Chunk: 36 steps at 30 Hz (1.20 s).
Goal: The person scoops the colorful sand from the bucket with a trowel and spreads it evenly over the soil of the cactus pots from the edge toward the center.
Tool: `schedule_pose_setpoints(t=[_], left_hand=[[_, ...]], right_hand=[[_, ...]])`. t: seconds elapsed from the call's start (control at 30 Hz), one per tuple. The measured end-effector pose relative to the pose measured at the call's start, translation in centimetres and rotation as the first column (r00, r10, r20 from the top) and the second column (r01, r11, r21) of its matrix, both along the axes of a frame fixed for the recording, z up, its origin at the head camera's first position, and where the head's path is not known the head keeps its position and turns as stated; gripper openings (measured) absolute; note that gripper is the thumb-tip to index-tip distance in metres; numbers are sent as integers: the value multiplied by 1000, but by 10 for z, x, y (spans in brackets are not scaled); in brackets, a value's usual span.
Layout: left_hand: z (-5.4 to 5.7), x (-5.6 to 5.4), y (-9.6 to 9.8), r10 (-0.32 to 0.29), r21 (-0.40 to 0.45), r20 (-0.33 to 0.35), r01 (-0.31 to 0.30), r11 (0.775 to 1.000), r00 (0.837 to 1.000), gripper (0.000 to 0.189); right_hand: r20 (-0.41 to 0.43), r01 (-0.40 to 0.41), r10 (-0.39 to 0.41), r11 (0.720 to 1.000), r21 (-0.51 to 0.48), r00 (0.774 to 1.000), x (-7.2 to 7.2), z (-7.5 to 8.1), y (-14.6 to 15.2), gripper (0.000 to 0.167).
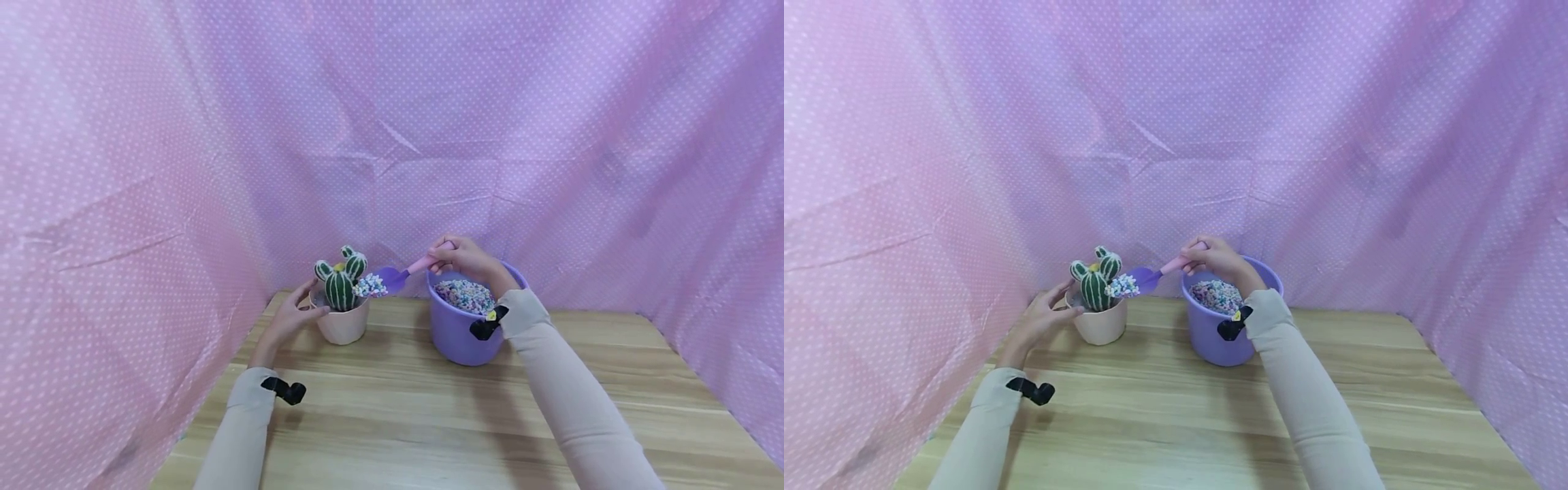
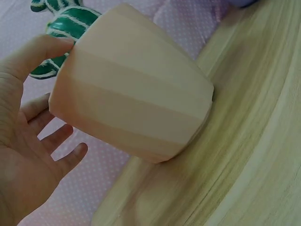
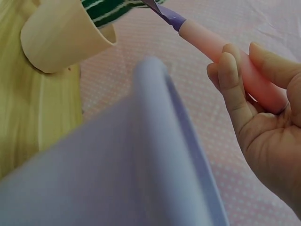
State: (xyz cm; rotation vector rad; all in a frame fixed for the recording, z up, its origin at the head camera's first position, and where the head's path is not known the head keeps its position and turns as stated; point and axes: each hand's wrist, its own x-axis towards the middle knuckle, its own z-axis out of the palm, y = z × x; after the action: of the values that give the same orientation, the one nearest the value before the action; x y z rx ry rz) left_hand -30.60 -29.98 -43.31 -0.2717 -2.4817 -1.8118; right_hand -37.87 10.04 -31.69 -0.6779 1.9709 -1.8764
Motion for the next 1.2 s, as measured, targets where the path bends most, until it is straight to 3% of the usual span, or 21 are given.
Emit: schedule_pose_setpoints(t=[0.23, 0.5, 1.2], left_hand=[[-2, 1, 2, -23, -24, -12, 23, 999, 1000, 87], [-9, 1, 3, -6, -72, -54, 2, 997, 999, 86], [-9, 3, 9, 31, -96, -63, -37, 995, 998, 84]], right_hand=[[-1, 5, -5, 1000, 27, 1000, -2, -10, -13, 9], [21, 16, -17, 999, 51, 1000, -1, -16, -22, 4], [29, 56, -59, 992, 112, 998, 1, -18, -30, 8]])
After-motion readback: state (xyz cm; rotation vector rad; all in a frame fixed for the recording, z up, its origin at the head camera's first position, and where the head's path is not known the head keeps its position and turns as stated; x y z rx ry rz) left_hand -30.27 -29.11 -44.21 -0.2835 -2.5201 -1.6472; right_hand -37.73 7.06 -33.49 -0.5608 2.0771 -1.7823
